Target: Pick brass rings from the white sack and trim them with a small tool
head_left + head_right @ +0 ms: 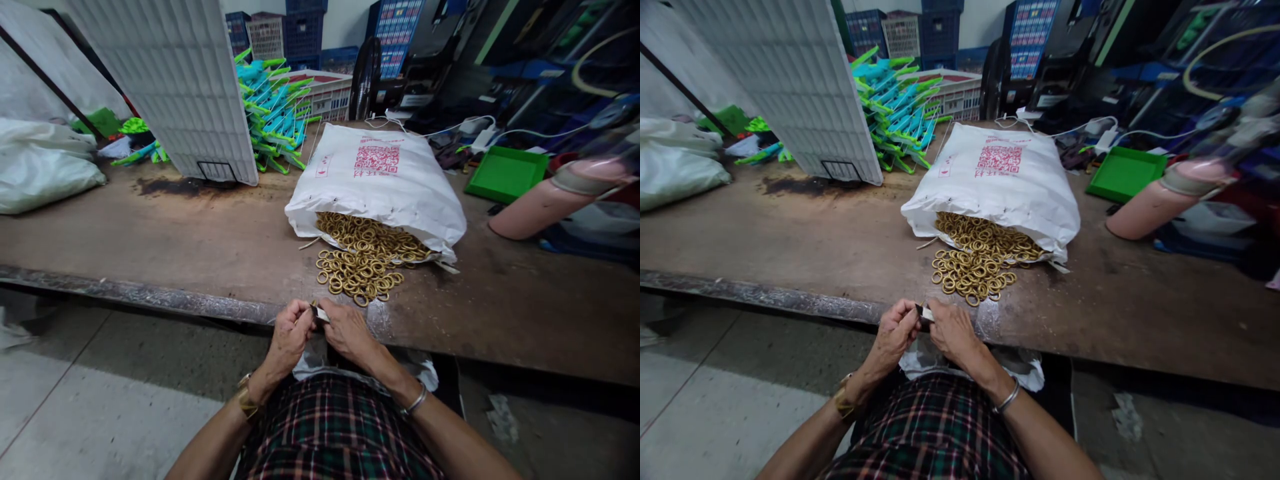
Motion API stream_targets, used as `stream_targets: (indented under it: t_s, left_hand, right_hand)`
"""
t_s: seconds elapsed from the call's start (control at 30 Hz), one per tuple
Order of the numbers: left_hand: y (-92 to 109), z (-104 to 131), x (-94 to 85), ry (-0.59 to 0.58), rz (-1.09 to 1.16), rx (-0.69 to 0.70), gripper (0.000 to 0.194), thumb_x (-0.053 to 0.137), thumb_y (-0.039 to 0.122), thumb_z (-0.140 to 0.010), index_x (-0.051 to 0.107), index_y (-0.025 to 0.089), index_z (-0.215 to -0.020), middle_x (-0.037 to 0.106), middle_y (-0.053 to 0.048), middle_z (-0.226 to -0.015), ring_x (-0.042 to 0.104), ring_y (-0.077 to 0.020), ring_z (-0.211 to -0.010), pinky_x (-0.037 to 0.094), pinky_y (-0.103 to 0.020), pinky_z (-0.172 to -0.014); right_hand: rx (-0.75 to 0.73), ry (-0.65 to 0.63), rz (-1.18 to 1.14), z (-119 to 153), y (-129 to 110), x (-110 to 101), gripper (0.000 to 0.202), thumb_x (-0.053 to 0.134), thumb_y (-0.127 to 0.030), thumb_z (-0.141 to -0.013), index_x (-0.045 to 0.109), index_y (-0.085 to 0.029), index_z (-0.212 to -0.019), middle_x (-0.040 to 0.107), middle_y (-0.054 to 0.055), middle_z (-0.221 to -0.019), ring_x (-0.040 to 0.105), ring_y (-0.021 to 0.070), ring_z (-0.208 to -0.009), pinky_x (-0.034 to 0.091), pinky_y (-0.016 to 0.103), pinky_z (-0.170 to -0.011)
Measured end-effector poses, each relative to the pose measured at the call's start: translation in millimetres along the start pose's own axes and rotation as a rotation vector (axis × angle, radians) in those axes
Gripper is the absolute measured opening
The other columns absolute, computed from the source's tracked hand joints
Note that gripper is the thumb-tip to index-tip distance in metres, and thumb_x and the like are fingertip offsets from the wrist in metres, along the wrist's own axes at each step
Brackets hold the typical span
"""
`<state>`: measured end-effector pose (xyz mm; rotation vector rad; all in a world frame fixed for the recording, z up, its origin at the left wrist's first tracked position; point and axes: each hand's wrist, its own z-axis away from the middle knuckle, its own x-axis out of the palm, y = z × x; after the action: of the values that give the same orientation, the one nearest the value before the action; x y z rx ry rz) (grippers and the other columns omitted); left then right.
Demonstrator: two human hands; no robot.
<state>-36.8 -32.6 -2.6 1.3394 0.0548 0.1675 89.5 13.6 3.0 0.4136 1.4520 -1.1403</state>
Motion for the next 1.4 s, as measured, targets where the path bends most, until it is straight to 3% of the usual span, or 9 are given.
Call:
stream_targets:
  t_s: [0.13,0.3,0.47,0.6,0.77,0.93,1.13,1.4]
  left_hand:
    - [5.3,9.0,0.5,-0.022,0.022,-0.013,0.030,0.055,0.045,-0.076,0.048,0.016,-0.070,0.046,0.005,-0.053,0.037,-0.0046,-0.042,0.028,-0.016,-0.041]
    - [13.1,18.2,3.5,-0.140,0.244,-0.135,0.031,0.058,0.047,-0.074,0.048,0.017,-0.073,0.047,0.005,-0.054,0.035,-0.0038,-0.038,0.024,-0.016,-0.037]
    - [8.1,9.4,1.7,-0.094,0.469,-0.239,0.032,0.062,0.045,-0.070,0.048,0.015,-0.070,0.054,0.001,-0.069,0.041,-0.0040,-0.045,0.025,-0.015,-0.036]
    - [4.4,5.5,-2.6,-0.074,0.510,-0.236,0.031,0.064,0.041,-0.068,0.048,0.015,-0.072,0.058,-0.001,-0.071,0.045,-0.0055,-0.046,0.028,-0.015,-0.036]
    - [6.7,5.5,-7.4,-0.084,0.602,-0.313,0.035,0.069,0.033,-0.063,0.051,0.017,-0.089,0.056,0.001,-0.065,0.048,-0.0080,-0.048,0.030,-0.016,-0.037]
    - [6.9,2.5,-11.6,-0.091,0.672,-0.338,0.024,0.070,0.030,-0.063,0.054,0.014,-0.071,0.056,-0.001,-0.069,0.053,-0.0091,-0.058,0.033,-0.015,-0.039]
    - [2.5,-4.2,-14.3,-0.067,0.641,-0.330,0.026,0.073,0.030,-0.062,0.053,0.014,-0.068,0.057,-0.002,-0.072,0.055,-0.0104,-0.063,0.036,-0.015,-0.039]
    - [5.8,-17.0,-7.8,-0.014,0.423,-0.253,0.038,0.071,0.044,-0.060,0.051,0.016,-0.075,0.047,0.005,-0.056,0.041,-0.0052,-0.045,0.028,-0.014,-0.035]
  right_hand:
    - [0.048,0.008,0.057,-1.5,3.7,0.6,0.024,0.040,-0.014,-0.076,0.053,-0.016,-0.096,0.064,0.006,-0.075,0.056,0.0157,-0.064,0.024,0.025,-0.054]
    - [0.143,0.148,0.100,-9.3,10.9,-1.4,0.019,0.042,-0.013,-0.075,0.054,-0.018,-0.090,0.064,0.005,-0.076,0.057,0.0154,-0.065,0.025,0.025,-0.054]
    - [0.203,0.274,0.183,-27.1,10.2,-14.0,0.019,0.042,-0.017,-0.079,0.054,-0.020,-0.094,0.062,0.006,-0.089,0.058,0.0166,-0.074,0.031,0.025,-0.059]
    - [0.214,0.229,0.255,-41.7,7.4,-18.4,0.021,0.042,-0.027,-0.084,0.051,-0.020,-0.102,0.057,0.009,-0.099,0.058,0.0183,-0.078,0.035,0.027,-0.062]
    - [0.245,0.181,0.293,-51.9,4.0,-15.3,0.022,0.037,-0.028,-0.087,0.050,-0.018,-0.102,0.056,0.011,-0.098,0.060,0.0197,-0.078,0.038,0.028,-0.061]
    - [0.261,0.208,0.284,-54.2,2.4,-16.8,0.018,0.040,-0.023,-0.084,0.050,-0.019,-0.098,0.057,0.008,-0.096,0.060,0.0206,-0.079,0.039,0.030,-0.062]
    - [0.271,0.196,0.258,-52.4,2.0,-15.5,0.020,0.043,-0.022,-0.082,0.049,-0.020,-0.101,0.055,0.008,-0.098,0.058,0.0194,-0.081,0.039,0.029,-0.064]
    - [0.228,0.309,0.168,-41.8,10.6,-18.9,0.019,0.048,-0.022,-0.078,0.049,-0.022,-0.097,0.056,0.005,-0.100,0.057,0.0177,-0.083,0.036,0.027,-0.065]
